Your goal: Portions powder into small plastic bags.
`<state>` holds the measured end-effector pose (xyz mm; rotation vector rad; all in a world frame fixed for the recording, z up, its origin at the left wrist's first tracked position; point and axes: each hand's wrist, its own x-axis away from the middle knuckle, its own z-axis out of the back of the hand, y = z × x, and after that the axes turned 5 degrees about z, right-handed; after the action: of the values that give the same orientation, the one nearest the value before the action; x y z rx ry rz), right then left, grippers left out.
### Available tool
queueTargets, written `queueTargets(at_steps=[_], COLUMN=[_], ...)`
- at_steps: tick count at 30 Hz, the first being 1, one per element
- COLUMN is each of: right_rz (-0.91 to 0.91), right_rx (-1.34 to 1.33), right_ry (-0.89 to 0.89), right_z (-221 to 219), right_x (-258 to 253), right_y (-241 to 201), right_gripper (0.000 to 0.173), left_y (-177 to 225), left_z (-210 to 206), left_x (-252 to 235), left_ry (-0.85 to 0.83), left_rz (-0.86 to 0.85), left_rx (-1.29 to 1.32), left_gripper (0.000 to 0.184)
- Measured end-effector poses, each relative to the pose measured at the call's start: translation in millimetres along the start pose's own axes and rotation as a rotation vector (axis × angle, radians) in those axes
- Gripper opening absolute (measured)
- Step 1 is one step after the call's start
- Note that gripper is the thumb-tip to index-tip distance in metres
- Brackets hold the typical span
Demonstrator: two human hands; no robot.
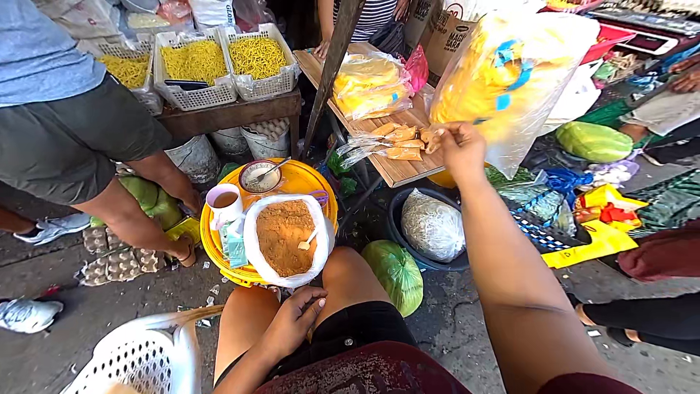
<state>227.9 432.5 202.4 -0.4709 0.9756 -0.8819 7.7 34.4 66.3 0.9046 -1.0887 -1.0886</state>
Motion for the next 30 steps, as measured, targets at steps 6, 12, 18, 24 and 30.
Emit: queueTargets(at_steps=[6, 12, 18, 24, 30], right_rz=[0.036, -0.015, -0.13, 0.033, 0.057], right_rx=[-0.087, -0.152, -0.21, -0.066, 0.092], right_ry=[0.212, 0.098, 0.124, -0.009, -0.166], right_z=[65.7, 84.3, 68.2, 28.5, -57.1], right_x=[-48.8, -47.0, -83.5, -99.7, -41.1], right_y=[-34.5, -75.1, -72.9, -76.1, -38.9], right_gripper=[0.03, 0.019, 0.02, 0.03, 0.024], left_y=[-4.6, -9.6, 3.4, -5.1, -10.6], left_z=[5.7, -3.3, -4.0, -10.1, -14.0], left_x=[1.8, 1.6, -0.1, 5.9, 15.1], left_ry=[0.049, -0.017, -0.061, -0.051, -0.007], left_rz=[0.011, 0.063, 0.091, 0.077, 0.05], left_rx=[0.006, 0.032, -0.043, -0.004, 0.05], left_gripper=[0.03, 0.03, 0.03, 0.029, 0.026])
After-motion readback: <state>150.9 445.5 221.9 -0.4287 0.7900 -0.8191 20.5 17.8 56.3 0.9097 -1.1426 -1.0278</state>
